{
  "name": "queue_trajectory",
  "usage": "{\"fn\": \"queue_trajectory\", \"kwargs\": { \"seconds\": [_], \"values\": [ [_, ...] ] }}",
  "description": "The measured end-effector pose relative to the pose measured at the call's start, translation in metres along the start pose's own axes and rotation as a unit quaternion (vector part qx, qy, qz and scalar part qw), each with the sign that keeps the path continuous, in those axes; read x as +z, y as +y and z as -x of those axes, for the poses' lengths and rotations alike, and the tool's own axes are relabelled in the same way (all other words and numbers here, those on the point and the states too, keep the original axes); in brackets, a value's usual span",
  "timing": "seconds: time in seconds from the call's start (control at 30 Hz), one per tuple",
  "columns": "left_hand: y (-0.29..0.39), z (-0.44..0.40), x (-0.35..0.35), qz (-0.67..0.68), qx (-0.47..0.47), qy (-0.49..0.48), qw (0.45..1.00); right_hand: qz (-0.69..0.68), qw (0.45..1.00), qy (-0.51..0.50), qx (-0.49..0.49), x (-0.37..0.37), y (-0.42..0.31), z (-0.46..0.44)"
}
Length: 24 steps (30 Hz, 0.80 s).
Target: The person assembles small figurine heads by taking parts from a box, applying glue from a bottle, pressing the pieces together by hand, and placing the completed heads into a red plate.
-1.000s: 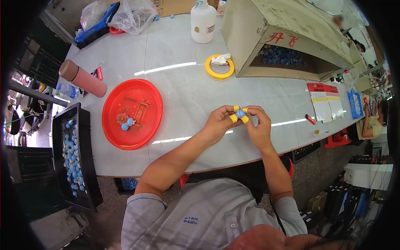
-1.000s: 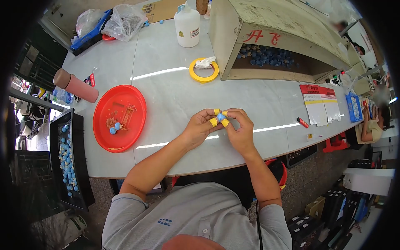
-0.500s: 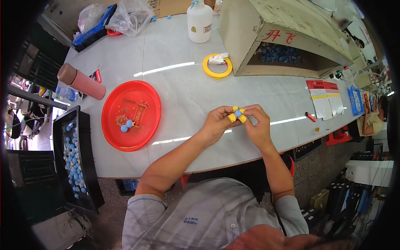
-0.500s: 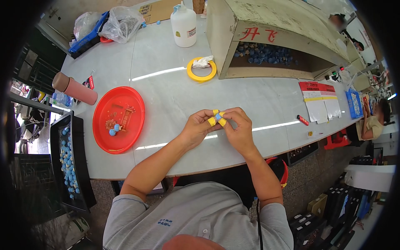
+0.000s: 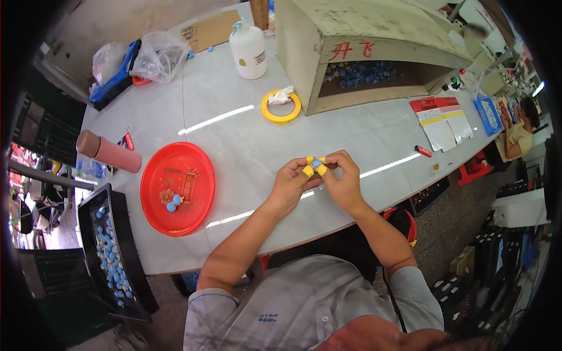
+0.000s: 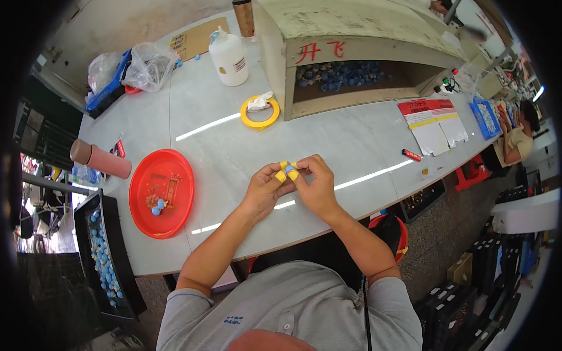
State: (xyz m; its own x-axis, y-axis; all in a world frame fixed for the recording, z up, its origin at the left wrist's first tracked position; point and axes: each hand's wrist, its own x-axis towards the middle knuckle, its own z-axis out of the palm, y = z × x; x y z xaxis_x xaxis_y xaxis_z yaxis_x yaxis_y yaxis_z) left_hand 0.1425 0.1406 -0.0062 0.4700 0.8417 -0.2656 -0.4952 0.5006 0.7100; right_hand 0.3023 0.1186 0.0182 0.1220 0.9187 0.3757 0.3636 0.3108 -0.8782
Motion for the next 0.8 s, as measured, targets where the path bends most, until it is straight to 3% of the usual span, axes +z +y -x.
{"fn": "queue_trajectory", "kwargs": {
  "seconds": [0.17, 0.27, 0.4, 0.5, 0.63, 0.8],
  "values": [
    [0.006, 0.004, -0.003, 0.018, -0.048, 0.007, 0.999, 0.037, 0.999, 0.02, -0.013, 0.008, 0.001, 0.008],
    [0.012, 0.005, 0.0, 0.013, -0.055, 0.015, 0.998, -0.013, 1.0, 0.002, 0.004, 0.007, 0.001, 0.009],
    [0.013, 0.004, -0.001, -0.039, -0.029, 0.073, 0.996, -0.034, 0.995, 0.0, 0.097, 0.007, 0.002, -0.002],
    [0.009, 0.003, -0.005, -0.06, -0.003, 0.09, 0.994, 0.073, 0.977, -0.121, 0.16, 0.003, -0.008, -0.012],
    [0.016, 0.007, 0.008, -0.063, 0.027, 0.081, 0.994, 0.029, 0.985, -0.083, 0.152, 0.014, 0.001, -0.012],
    [0.014, 0.004, 0.002, -0.097, 0.023, 0.114, 0.988, 0.074, 0.982, -0.08, 0.155, 0.02, 0.004, -0.01]
  ]
}}
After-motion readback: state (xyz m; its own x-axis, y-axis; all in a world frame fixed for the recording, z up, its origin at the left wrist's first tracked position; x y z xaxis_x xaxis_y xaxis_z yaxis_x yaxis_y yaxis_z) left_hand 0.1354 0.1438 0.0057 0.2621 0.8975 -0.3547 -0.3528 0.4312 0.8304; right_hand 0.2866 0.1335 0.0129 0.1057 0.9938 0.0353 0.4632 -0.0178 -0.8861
